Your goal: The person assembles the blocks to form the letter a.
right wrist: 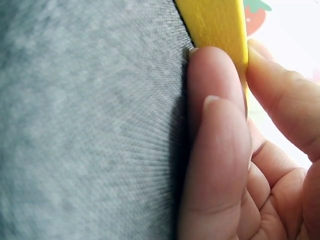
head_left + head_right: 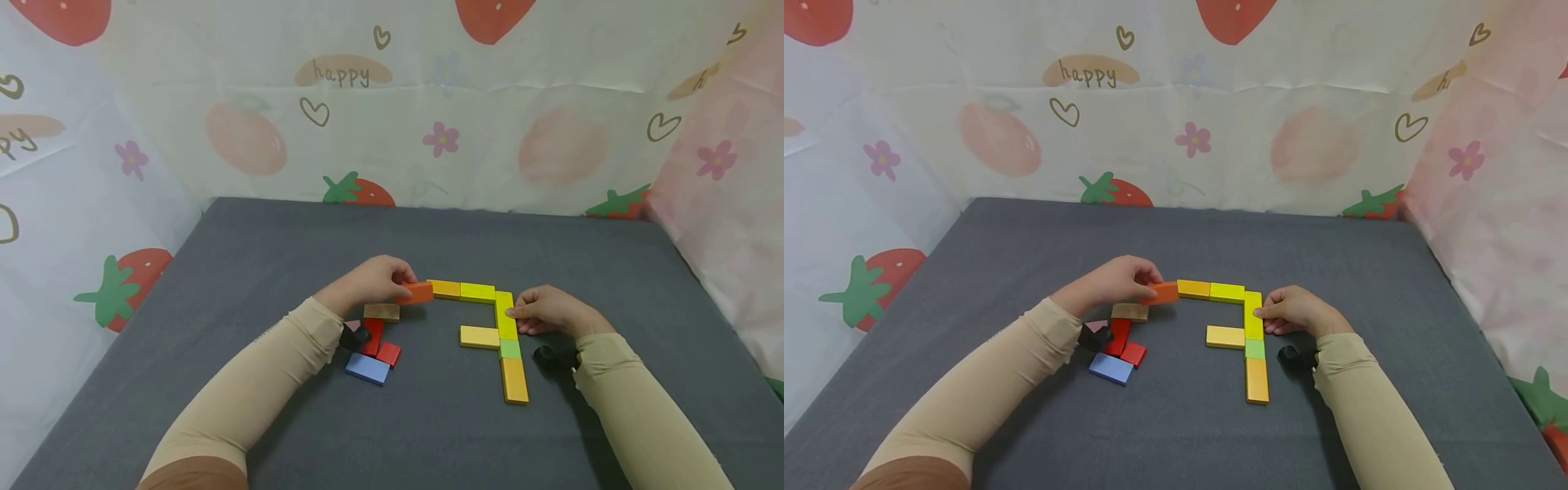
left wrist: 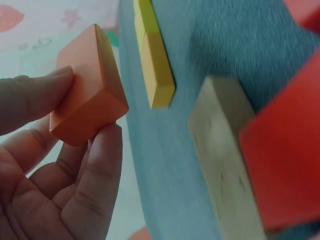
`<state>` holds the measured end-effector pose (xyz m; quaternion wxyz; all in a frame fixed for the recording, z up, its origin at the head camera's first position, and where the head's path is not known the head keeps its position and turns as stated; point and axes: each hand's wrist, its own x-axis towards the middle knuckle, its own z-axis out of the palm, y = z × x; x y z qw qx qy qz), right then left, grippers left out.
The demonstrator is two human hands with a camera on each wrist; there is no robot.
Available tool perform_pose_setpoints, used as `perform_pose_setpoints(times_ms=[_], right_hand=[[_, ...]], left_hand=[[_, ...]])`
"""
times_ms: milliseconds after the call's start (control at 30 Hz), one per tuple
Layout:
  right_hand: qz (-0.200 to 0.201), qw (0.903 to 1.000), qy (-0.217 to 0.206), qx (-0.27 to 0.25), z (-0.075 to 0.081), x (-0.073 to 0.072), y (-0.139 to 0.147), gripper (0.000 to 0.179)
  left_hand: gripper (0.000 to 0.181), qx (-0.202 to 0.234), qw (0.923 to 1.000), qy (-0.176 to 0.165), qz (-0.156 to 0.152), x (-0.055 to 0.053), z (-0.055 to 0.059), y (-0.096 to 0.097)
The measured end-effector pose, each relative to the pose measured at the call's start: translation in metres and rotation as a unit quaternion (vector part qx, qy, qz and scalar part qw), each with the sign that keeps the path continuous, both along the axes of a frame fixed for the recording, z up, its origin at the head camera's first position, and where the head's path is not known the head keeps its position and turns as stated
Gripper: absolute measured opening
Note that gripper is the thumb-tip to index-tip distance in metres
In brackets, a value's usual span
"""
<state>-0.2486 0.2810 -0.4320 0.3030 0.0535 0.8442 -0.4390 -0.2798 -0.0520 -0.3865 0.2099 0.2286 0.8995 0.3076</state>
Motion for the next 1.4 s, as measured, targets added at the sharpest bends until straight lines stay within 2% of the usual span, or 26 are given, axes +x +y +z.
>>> perform_pose_setpoints(times_ms=[500, 800, 1100, 1400], right_hand=[[0.003, 0.9999, 0.006, 0.009, -0.002, -0.001, 0.000, 0.022], [0.004, 0.9999, 0.008, 0.007, -0.001, 0.000, 0.000, 0.022], [-0.001, 1.0000, 0.004, -0.002, -0.001, 0.000, 0.000, 0.021], [-0.003, 1.0000, 0.006, -0.003, -0.001, -0.001, 0.000, 0.021]], left_hand=[[0.012, -0.023, 0.9979, -0.040, -0.046, 0.011, -0.013, 0.029], [0.012, -0.047, 0.9950, -0.034, -0.081, 0.017, -0.021, 0.039], [0.013, -0.069, 0.9921, -0.042, -0.096, 0.020, -0.025, 0.045], [0.015, -0.105, 0.9892, -0.026, -0.099, 0.021, -0.026, 0.050]])
